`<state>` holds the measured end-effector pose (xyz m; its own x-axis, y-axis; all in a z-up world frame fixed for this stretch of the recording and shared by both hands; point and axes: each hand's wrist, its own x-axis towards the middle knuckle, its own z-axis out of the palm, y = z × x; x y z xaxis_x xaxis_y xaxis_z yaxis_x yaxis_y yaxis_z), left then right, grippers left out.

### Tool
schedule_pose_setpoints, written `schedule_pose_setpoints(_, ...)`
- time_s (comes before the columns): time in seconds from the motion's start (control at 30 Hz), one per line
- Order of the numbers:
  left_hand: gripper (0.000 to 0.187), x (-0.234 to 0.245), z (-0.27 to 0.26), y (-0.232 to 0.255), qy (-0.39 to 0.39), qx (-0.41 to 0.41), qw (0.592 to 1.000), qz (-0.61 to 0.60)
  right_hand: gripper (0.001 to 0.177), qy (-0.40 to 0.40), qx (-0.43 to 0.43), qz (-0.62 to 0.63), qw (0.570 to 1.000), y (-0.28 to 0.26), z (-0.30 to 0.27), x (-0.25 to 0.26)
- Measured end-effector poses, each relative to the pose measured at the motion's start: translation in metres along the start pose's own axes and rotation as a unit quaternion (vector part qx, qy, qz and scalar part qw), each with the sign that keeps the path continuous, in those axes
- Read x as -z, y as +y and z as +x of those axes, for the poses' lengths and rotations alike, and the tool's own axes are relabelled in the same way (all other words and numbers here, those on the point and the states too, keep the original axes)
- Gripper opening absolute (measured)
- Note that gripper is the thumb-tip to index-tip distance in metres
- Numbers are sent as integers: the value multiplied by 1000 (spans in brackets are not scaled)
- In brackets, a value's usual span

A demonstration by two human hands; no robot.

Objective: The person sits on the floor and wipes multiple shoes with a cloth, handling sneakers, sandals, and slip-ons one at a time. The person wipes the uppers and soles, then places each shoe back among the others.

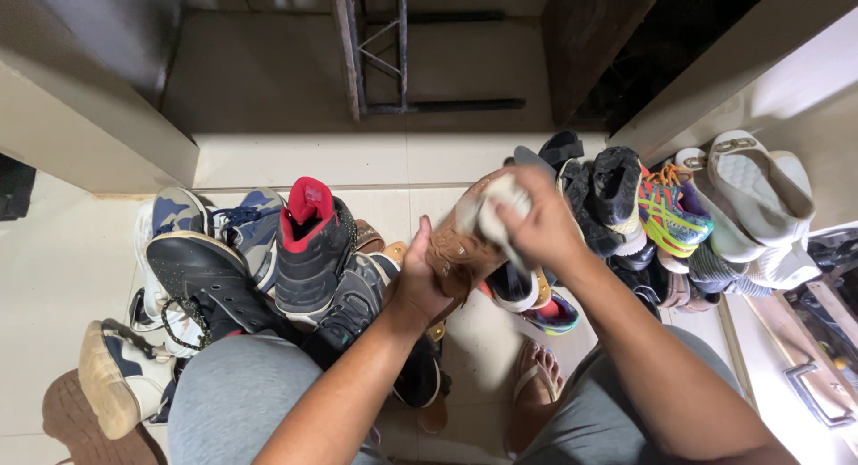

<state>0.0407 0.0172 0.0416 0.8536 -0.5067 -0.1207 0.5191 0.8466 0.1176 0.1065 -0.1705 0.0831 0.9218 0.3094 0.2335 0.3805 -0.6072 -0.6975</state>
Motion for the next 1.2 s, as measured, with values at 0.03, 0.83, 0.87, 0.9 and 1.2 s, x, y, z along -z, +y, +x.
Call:
schedule_pose_setpoints(0.03, 82, -4, -2, -2, 9, 11, 1000, 0, 42, 76, 21, -77, 994, 4, 5, 0)
schedule_pose_setpoints(0.83, 59, 21, 4, -1, -29, -35, 997, 54, 50, -46, 127, 41, 990, -40, -37, -53)
schedule_pose_setpoints(0.87, 60, 22, 3, 0, 53, -24, 995, 80, 51, -46, 148, 34, 987, -38, -37, -55)
schedule_pose_setpoints(0.9, 55, 21, 2, 0, 17, -45, 991, 123, 53, -44, 170, 26, 984, -33, -34, -50)
schedule_pose_setpoints(1.2, 39, 57, 9, -20, 198, 30, 773, 602, 42, 200, 63, -235, 949, 25, 20, 32)
